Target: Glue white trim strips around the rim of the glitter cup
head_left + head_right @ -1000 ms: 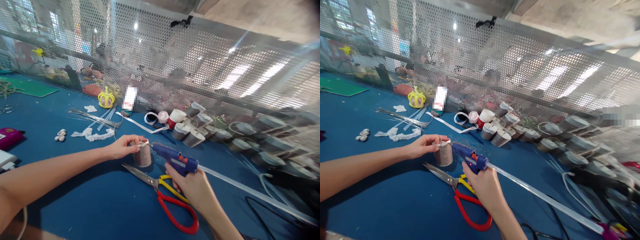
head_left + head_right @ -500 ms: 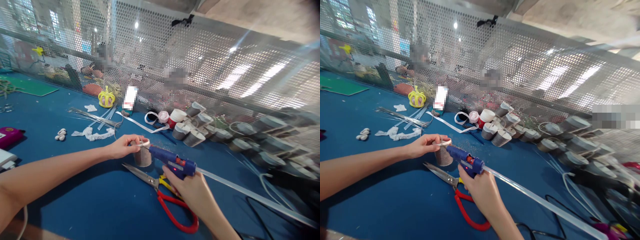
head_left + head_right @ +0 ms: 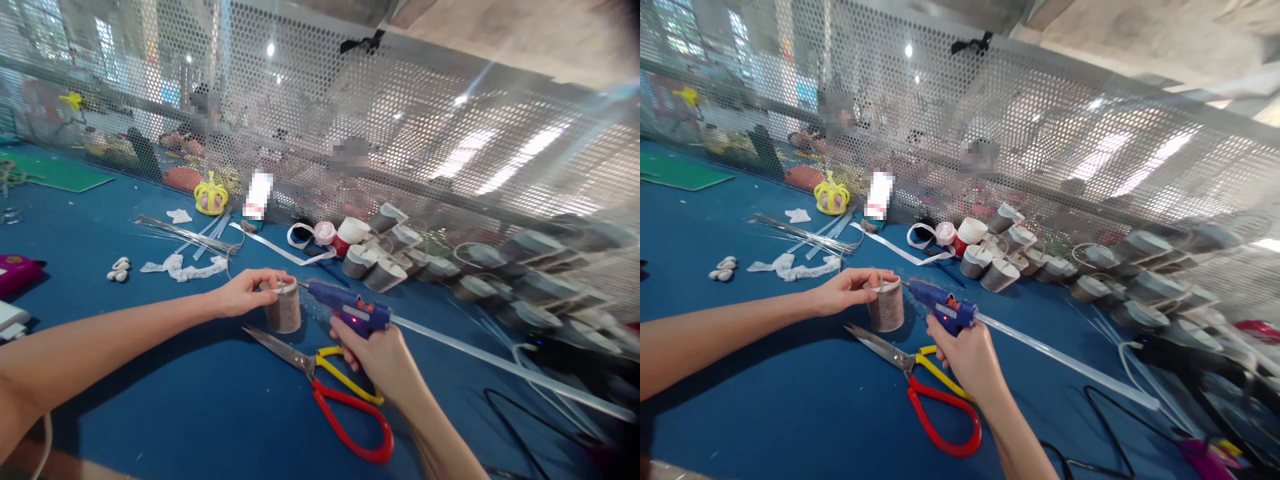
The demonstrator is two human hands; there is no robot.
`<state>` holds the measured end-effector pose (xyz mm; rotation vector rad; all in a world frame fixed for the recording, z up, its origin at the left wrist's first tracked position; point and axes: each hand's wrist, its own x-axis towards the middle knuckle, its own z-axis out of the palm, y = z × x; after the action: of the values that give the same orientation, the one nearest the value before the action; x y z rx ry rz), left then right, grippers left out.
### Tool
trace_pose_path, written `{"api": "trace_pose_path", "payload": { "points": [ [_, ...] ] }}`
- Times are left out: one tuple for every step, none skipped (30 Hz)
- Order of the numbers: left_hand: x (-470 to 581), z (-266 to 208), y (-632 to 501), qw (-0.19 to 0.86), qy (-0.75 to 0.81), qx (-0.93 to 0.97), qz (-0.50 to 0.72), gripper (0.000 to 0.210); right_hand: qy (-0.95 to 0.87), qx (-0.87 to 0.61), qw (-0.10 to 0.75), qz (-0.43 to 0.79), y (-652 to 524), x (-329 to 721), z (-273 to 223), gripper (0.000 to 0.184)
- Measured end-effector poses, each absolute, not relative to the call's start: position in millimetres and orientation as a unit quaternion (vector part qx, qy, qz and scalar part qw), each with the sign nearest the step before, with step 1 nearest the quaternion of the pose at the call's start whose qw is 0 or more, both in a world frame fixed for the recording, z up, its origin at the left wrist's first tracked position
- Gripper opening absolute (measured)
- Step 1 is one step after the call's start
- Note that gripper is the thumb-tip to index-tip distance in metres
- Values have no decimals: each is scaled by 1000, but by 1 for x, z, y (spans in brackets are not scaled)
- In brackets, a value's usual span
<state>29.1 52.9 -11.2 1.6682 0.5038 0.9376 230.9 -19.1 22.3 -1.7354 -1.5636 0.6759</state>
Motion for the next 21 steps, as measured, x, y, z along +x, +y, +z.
{"api": "trace_pose_path", "payload": {
  "points": [
    [29, -12, 53, 546, 213, 707, 396, 15, -597, -669, 353, 268, -19, 230, 22, 26],
    [29, -12, 53, 541, 213, 710, 396, 15, -588, -665, 365, 281, -18, 231, 22, 24],
    [29, -12, 53, 535, 214, 714, 397, 14, -576, -658, 383, 299, -17, 232, 21, 22],
    [29, -13, 53, 528, 215, 720, 397, 13, -561, -649, 404, 316, -15, 233, 20, 21],
    [29, -13, 53, 518, 215, 726, 398, 12, -544, -643, 426, 330, -12, 235, 19, 22],
    [28, -13, 53, 508, 214, 733, 399, 10, -527, -642, 445, 334, -9, 238, 17, 23],
    [28, -13, 53, 497, 213, 740, 400, 9, -510, -645, 464, 330, -6, 241, 16, 25],
    [28, -13, 53, 487, 214, 746, 400, 9, -498, -651, 475, 320, -2, 244, 14, 26],
    [27, -12, 53, 477, 215, 752, 400, 8, -493, -663, 474, 304, 2, 248, 12, 27],
    [26, -11, 52, 467, 216, 759, 399, 7, -499, -680, 457, 284, 5, 251, 10, 27],
    [26, -10, 52, 455, 218, 766, 398, 7, -512, -698, 426, 262, 8, 253, 9, 28],
    [25, -9, 51, 443, 220, 773, 397, 7, -528, -716, 389, 242, 11, 256, 7, 29],
    [25, -7, 51, 429, 221, 781, 398, 7, -542, -731, 349, 224, 13, 257, 5, 32],
    [24, -6, 50, 414, 221, 788, 399, 7, -554, -741, 315, 210, 16, 259, 3, 35],
    [24, -4, 49, 399, 220, 795, 400, 7, -562, -747, 290, 202, 18, 260, 1, 37],
    [24, -2, 48, 386, 219, 801, 401, 7, -569, -751, 272, 198, 20, 260, -1, 38],
    [23, -1, 47, 374, 219, 807, 402, 8, -574, -754, 256, 190, 23, 261, -3, 39],
    [23, 0, 47, 365, 220, 811, 402, 8, -580, -759, 238, 175, 25, 261, -4, 39],
    [23, 1, 46, 358, 221, 814, 400, 8, -585, -765, 221, 152, 26, 261, -5, 38],
    [23, 2, 45, 353, 223, 817, 397, 8, -588, -772, 206, 123, 27, 261, -5, 37],
    [23, 2, 44, 350, 225, 821, 392, 8, -589, -779, 194, 92, 28, 260, -5, 36]
  ]
}}
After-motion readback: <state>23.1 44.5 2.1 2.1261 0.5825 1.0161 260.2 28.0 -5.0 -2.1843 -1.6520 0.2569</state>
